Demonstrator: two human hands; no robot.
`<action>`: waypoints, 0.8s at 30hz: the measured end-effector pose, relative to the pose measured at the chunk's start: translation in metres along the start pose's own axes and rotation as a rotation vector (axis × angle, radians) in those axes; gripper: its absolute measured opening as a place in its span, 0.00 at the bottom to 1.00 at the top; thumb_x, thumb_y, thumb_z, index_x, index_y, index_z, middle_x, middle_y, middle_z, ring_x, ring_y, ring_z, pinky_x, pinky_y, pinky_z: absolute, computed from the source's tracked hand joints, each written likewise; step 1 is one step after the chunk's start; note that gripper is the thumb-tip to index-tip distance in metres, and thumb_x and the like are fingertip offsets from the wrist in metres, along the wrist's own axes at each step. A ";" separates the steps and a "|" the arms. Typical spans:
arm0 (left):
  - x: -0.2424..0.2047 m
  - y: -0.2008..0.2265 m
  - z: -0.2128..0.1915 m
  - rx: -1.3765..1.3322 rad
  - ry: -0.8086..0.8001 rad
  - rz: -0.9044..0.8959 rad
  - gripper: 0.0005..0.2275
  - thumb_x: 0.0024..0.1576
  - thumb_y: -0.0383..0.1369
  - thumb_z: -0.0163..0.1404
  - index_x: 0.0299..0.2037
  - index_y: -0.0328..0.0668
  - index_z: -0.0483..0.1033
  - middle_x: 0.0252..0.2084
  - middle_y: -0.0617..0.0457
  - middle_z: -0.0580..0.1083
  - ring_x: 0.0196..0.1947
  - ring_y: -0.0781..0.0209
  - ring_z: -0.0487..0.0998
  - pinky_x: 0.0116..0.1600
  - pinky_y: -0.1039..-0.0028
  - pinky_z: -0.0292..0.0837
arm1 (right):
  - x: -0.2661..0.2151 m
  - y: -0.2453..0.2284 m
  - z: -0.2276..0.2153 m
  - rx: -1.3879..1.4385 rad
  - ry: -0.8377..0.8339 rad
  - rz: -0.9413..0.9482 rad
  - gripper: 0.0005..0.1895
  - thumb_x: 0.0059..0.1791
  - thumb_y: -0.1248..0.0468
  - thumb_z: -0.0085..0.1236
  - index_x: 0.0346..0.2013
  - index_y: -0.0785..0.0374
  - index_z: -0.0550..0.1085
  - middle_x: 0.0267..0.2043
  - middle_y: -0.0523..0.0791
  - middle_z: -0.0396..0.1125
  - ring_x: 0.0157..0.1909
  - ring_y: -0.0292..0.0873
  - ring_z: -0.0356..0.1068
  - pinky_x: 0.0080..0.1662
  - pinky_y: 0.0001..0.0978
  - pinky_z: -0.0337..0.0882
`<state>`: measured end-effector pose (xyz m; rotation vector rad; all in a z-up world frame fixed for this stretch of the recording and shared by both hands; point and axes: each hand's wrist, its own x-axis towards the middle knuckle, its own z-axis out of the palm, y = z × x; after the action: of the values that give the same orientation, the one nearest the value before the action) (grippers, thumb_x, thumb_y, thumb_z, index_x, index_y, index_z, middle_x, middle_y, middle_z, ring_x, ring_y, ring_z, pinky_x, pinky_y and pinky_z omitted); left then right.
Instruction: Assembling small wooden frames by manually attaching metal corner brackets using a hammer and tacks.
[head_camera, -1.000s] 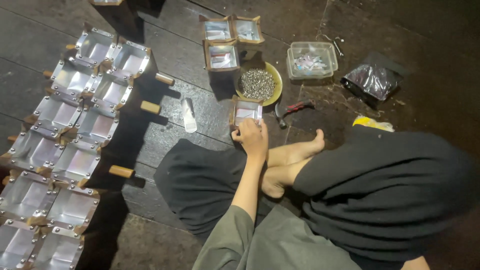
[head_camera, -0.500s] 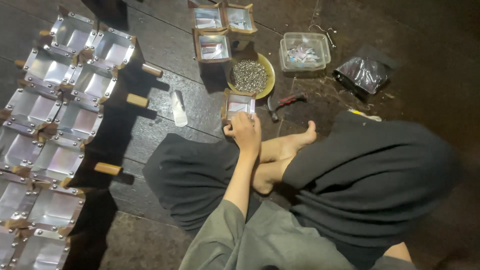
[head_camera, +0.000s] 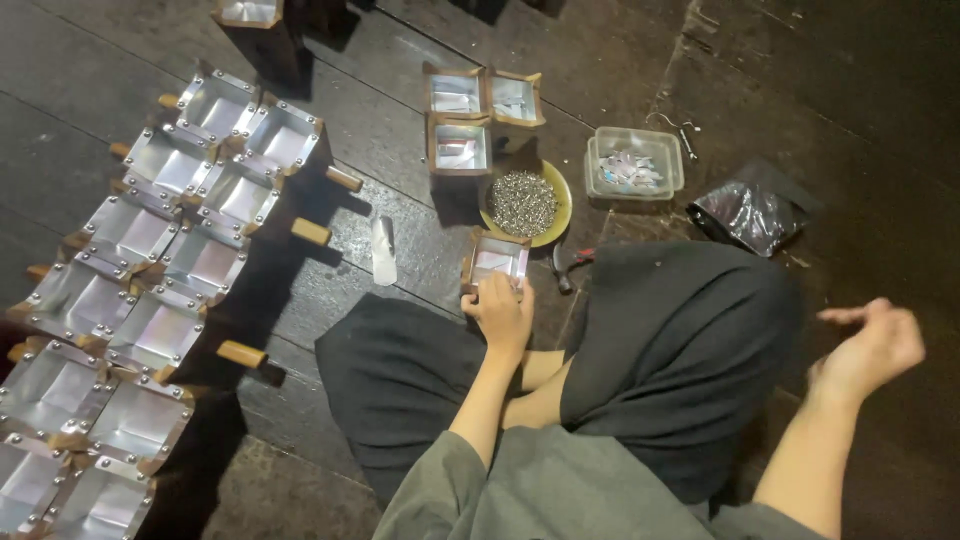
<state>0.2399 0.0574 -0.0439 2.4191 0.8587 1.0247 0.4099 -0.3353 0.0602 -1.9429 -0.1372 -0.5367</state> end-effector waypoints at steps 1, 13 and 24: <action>0.000 0.002 0.002 0.013 -0.006 -0.008 0.08 0.54 0.35 0.55 0.35 0.44 0.69 0.33 0.55 0.70 0.33 0.55 0.67 0.53 0.60 0.52 | 0.009 -0.052 0.012 0.135 0.099 0.016 0.10 0.64 0.73 0.47 0.39 0.62 0.69 0.33 0.44 0.67 0.35 0.39 0.69 0.44 0.26 0.73; -0.010 -0.008 0.007 0.023 -0.100 -0.095 0.12 0.50 0.38 0.62 0.30 0.55 0.67 0.27 0.63 0.70 0.30 0.63 0.71 0.50 0.62 0.51 | -0.157 -0.024 0.316 0.277 -1.090 0.760 0.18 0.53 0.59 0.61 0.48 0.68 0.67 0.31 0.51 0.69 0.25 0.40 0.72 0.25 0.29 0.78; 0.004 0.010 -0.012 0.020 -0.172 -0.141 0.13 0.52 0.36 0.63 0.34 0.50 0.67 0.33 0.61 0.72 0.33 0.62 0.71 0.53 0.62 0.49 | -0.162 -0.015 0.314 0.528 -1.159 0.743 0.16 0.52 0.63 0.63 0.44 0.68 0.66 0.29 0.49 0.68 0.26 0.39 0.72 0.28 0.27 0.77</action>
<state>0.2370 0.0540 -0.0289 2.3831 0.9666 0.7486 0.3562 -0.0249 -0.1012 -1.4019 -0.2328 1.0460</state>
